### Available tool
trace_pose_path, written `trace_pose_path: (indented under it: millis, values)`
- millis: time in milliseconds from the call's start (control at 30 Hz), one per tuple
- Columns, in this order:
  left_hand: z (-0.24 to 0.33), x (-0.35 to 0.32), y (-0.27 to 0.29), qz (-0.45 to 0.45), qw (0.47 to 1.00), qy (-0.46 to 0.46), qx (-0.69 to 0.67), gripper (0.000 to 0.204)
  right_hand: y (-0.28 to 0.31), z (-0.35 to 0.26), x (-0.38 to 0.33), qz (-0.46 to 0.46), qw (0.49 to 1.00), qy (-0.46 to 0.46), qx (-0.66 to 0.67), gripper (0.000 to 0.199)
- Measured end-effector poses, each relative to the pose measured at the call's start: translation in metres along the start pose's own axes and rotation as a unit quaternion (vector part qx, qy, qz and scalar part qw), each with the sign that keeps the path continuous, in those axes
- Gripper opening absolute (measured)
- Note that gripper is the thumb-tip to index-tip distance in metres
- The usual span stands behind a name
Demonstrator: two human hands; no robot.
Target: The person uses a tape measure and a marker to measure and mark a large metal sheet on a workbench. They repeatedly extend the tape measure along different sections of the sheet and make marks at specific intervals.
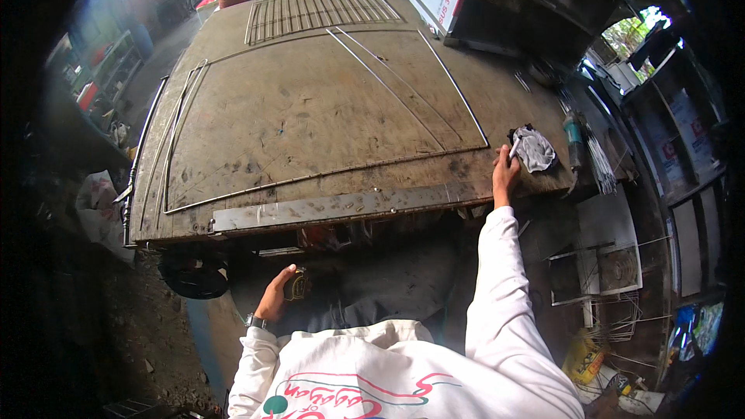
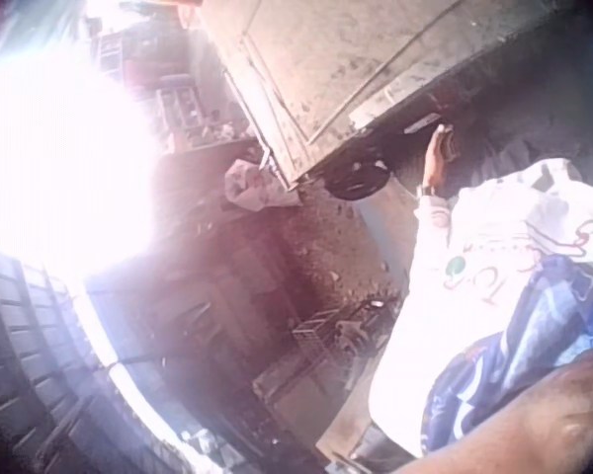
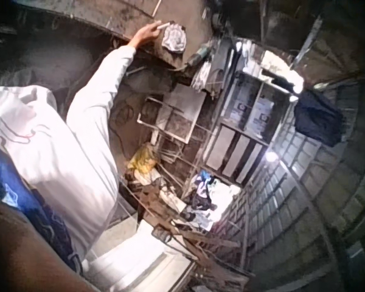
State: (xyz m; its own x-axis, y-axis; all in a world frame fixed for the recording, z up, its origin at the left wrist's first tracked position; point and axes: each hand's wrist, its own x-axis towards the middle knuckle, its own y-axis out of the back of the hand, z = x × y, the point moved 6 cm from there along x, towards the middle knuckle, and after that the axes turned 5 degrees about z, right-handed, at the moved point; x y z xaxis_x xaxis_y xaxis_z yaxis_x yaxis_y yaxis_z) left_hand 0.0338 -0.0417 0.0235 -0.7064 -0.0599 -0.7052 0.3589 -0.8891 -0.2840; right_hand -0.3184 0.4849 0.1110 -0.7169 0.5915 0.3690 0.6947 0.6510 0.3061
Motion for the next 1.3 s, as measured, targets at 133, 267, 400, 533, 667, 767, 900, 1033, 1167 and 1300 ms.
trace_pose_path:
  millis: [133, 267, 400, 533, 667, 767, 900, 1033, 1167, 1300]
  values:
    - [-0.001, 0.000, 0.000, 0.011, 0.999, -0.003, -0.042, 0.043, 0.004, 0.005, 0.001, 0.004, 1.000, 0.004, -0.018, 0.045]
    - [-0.007, 0.003, 0.011, 0.013, 0.999, -0.012, -0.041, 0.043, 0.003, 0.002, 0.000, -0.001, 1.000, 0.019, 0.016, 0.042]
    - [-0.009, 0.009, 0.012, 0.016, 0.998, 0.010, -0.061, 0.044, 0.003, 0.002, 0.003, -0.009, 1.000, 0.028, 0.007, 0.042]
    - [-0.006, 0.014, 0.014, 0.020, 0.997, 0.012, -0.069, 0.045, 0.005, 0.001, 0.000, -0.013, 1.000, 0.022, 0.010, 0.043]
    - [0.002, 0.012, 0.011, 0.049, 0.997, 0.012, -0.057, 0.045, 0.004, -0.004, -0.006, -0.018, 1.000, -0.006, 0.017, 0.044]
    - [0.013, 0.010, 0.000, 0.044, 0.997, 0.012, -0.059, 0.045, 0.004, 0.000, -0.002, -0.020, 1.000, -0.008, 0.018, 0.044]
    - [0.011, 0.013, 0.002, 0.007, 0.996, 0.025, -0.080, 0.045, -0.002, 0.004, -0.003, -0.027, 0.999, -0.017, 0.011, 0.044]
    - [0.007, 0.009, -0.005, -0.066, 0.997, 0.042, -0.024, 0.045, 0.000, 0.001, 0.004, -0.030, 0.999, -0.009, 0.006, 0.042]
    - [0.042, -0.003, -0.045, -0.178, 0.984, 0.029, -0.018, 0.041, 0.002, 0.022, 0.003, -0.030, 0.998, -0.055, 0.031, 0.040]
    - [0.132, -0.002, -0.078, -0.163, 0.985, -0.058, 0.011, 0.059, 0.003, 0.009, -0.002, -0.012, 0.998, 0.011, -0.055, 0.039]
